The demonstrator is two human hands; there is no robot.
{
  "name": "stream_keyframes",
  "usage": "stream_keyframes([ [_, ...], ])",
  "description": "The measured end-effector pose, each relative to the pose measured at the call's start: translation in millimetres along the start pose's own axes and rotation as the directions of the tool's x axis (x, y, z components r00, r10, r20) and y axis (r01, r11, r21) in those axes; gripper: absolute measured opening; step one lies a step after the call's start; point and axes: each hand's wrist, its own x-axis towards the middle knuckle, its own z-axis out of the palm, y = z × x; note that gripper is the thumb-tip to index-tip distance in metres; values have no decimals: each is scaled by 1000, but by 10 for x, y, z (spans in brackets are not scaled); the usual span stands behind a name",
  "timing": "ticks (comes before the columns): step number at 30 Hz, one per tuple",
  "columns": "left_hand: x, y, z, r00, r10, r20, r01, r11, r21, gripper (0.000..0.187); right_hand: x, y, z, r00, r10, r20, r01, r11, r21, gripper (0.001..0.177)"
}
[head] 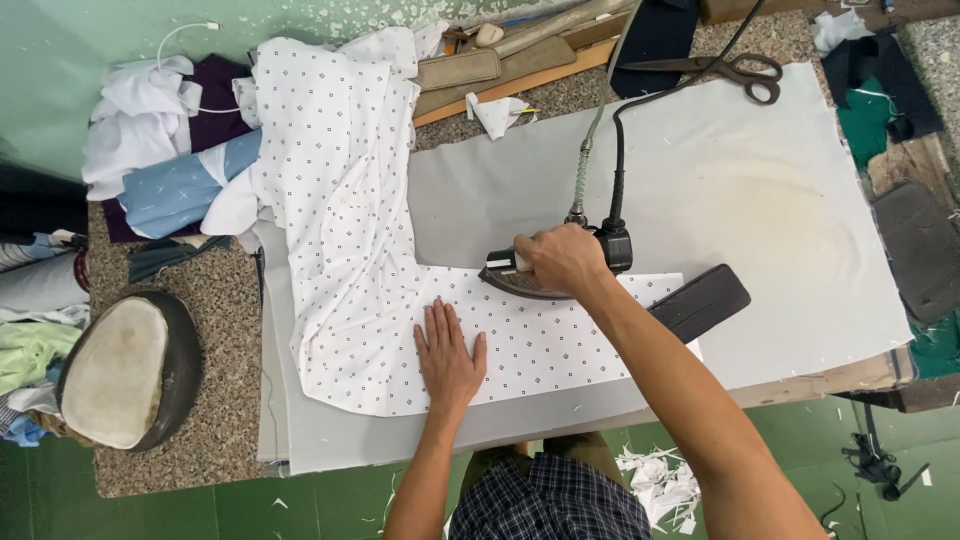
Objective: The person irons a white polka-dotted fabric on a work table using a steam iron and a black pressing block. They smooth the fabric with their hands, press it with the iron, and trim the edge with scissors before folding the fabric.
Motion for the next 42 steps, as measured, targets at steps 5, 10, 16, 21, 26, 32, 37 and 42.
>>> stream_keyframes([
  [5,8,-8,32,1000,-1,-8,2,1000,6,76,20,16,82,1000,-8,-4,8,1000,-3,35],
  [10,25,-54,152,999,12,-48,-11,1000,18,76,11,9,50,1000,-12,-13,12,1000,13,36],
  [16,17,-59,179,995,26,-99,-24,999,23,76,-28,1,-53,1000,-20,-7,20,1000,8,36],
  [21,14,-49,139,994,32,-100,-30,999,13,78,-63,-20,-149,1000,-28,-15,28,999,18,37],
  [26,19,-25,42,999,6,-36,-6,1000,-4,79,-49,41,-128,998,-66,-20,67,996,54,37],
  [32,38,-26,75,999,-45,-1,45,999,-26,78,-31,176,-228,986,-164,23,152,949,275,51],
  [37,85,59,107,989,-144,34,145,989,-32,73,-39,325,-375,931,-365,-1,331,843,424,51],
  [42,277,286,239,966,-179,-189,167,983,-79,68,62,402,-194,877,-480,33,418,795,439,59],
])
